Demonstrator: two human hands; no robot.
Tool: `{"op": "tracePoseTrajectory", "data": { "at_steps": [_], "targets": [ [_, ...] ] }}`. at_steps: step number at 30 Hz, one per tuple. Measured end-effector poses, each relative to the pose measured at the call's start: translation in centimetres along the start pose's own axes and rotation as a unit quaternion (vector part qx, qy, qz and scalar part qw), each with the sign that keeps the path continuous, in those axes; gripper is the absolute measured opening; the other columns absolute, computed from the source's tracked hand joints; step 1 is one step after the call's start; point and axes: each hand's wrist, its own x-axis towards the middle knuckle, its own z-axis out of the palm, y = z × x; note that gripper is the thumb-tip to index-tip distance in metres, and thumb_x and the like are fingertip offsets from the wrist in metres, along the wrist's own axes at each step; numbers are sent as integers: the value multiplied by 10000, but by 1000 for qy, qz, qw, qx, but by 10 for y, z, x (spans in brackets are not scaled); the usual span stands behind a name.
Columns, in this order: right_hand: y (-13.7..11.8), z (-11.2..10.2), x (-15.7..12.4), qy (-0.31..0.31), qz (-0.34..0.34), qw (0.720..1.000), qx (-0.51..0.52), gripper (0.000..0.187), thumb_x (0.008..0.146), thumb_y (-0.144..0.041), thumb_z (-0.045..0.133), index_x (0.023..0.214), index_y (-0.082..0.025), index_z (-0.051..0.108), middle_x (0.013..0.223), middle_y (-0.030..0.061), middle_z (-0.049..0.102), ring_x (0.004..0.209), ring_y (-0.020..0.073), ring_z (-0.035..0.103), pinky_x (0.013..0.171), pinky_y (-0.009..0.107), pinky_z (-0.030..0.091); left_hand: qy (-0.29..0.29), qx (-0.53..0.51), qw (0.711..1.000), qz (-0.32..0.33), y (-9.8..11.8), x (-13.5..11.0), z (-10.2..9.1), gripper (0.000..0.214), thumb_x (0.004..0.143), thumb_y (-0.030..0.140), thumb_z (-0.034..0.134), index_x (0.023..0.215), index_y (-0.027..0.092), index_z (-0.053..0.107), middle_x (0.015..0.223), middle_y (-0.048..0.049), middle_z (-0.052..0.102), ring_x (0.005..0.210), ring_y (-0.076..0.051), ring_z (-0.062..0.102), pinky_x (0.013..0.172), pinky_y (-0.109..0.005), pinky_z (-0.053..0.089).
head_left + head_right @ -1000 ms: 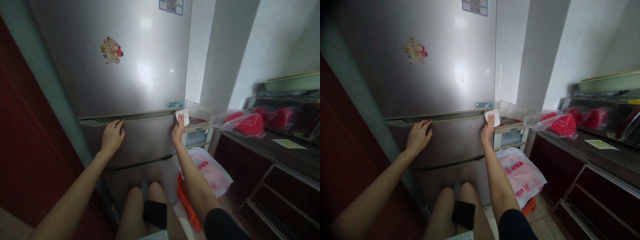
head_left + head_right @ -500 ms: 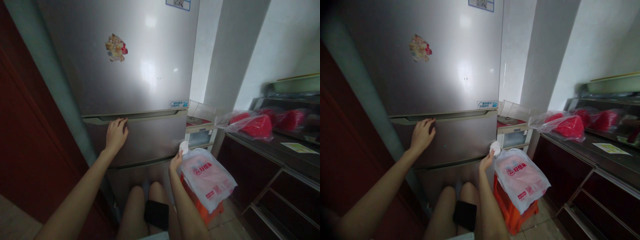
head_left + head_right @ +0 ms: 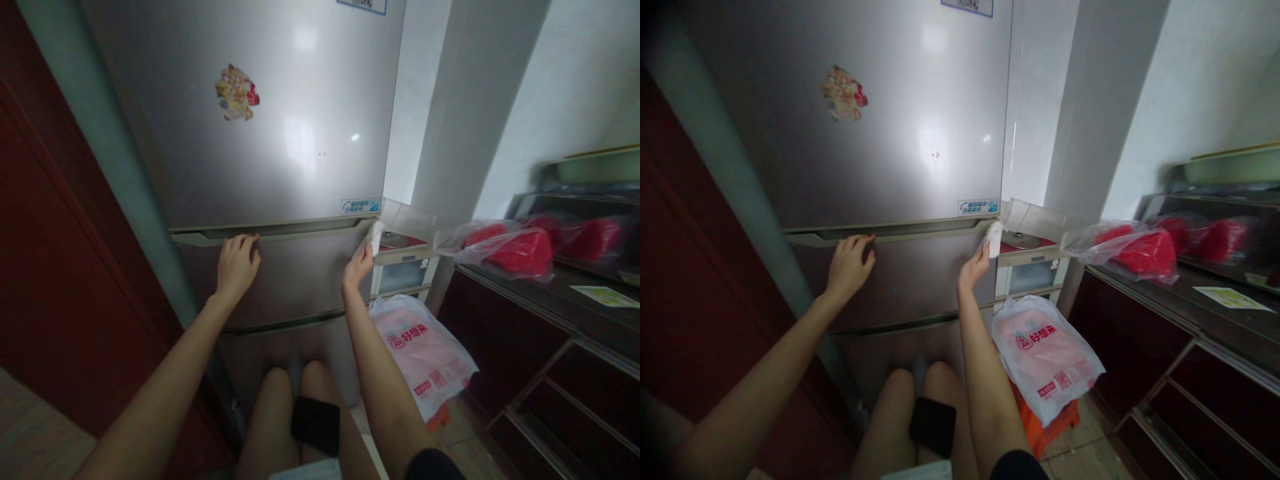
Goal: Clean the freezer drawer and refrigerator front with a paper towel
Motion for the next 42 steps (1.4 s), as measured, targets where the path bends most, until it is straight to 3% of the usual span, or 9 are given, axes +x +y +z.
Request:
{"op": "tracePoseTrajectory", "data": {
  "at_steps": [4, 7, 10, 15, 21, 27, 35, 38, 42],
  "targets": [
    [-17, 4, 8, -71, -109, 991, 19, 518, 938, -222, 275, 1397, -123, 494, 1457, 101, 497, 1419, 167, 363, 1191, 386, 265, 3, 9, 1000, -1, 1, 1, -1, 386, 894, 204, 469, 1247, 119, 601, 1195, -137, 620, 1152, -305, 534, 1123, -481, 354],
    [2, -12, -10, -132, -163, 978, -14, 566, 905, -128, 241, 1417, -164, 479, 1489, 59, 462, 1457, 136, 282, 1217, 412, 198, 2, 11, 1000, -1, 0, 1, 0, 380, 892, 199, 470, 1236, 107, 603, 1188, -142, 620, 1146, -305, 533, 1111, -470, 372],
    [39, -35, -40, -153, -110, 981, -34, 613, 861, -82, 255, 1428, -180, 464, 1507, 40, 436, 1465, 131, 257, 1219, 421, 184, 3, 9, 1000, 2, 0, 1, 0, 380, 896, 199, 462, 1241, 115, 596, 1192, -141, 618, 1153, -301, 530, 1120, -475, 362],
    [93, -67, -100, -112, -14, 993, -43, 553, 914, -215, 253, 1392, -62, 485, 1460, 160, 475, 1430, 209, 346, 1181, 473, 246, 5, 9, 1000, -3, -1, 0, 1, 377, 894, 198, 463, 1238, 118, 595, 1194, -139, 615, 1153, -299, 529, 1120, -475, 362],
    [108, -77, -151, -56, 98, 992, -51, 572, 882, -350, 319, 1293, -40, 567, 1320, 236, 586, 1305, 300, 508, 1087, 524, 371, 4, 6, 1000, 3, 0, 0, 1, 384, 895, 191, 464, 1248, 105, 589, 1203, -153, 614, 1151, -308, 522, 1084, -476, 400],
    [68, -42, -114, 25, 135, 990, -34, 591, 896, -407, 318, 1255, -11, 571, 1284, 289, 585, 1253, 331, 537, 1073, 507, 379, 6, 8, 1000, 0, 0, 0, 2, 394, 894, 195, 471, 1261, 108, 583, 1207, -150, 609, 1150, -307, 519, 1070, -464, 413],
    [-25, 17, -33, -26, -19, 998, 48, 520, 953, -304, 288, 1381, -109, 509, 1426, 124, 524, 1384, 184, 418, 1165, 403, 305, 3, 9, 1000, -2, 1, 0, 0, 393, 893, 198, 457, 1253, 106, 588, 1199, -157, 610, 1142, -315, 520, 1022, -458, 448],
    [-24, 13, -32, -86, -112, 989, 30, 520, 952, -220, 256, 1419, -149, 473, 1464, 90, 490, 1435, 156, 337, 1189, 417, 259, 3, 12, 1000, -3, 1, 0, 0, 392, 891, 198, 454, 1247, 107, 590, 1203, -156, 607, 1142, -317, 520, 1024, -458, 443],
    [14, -15, -58, -168, -161, 971, -61, 587, 909, -117, 231, 1451, -217, 434, 1485, 41, 469, 1466, 136, 259, 1210, 459, 190, 3, 6, 1000, -7, 1, 0, 1, 387, 885, 199, 454, 1245, 142, 585, 1202, -137, 602, 1155, -313, 518, 1027, -458, 439]
  ]
}}
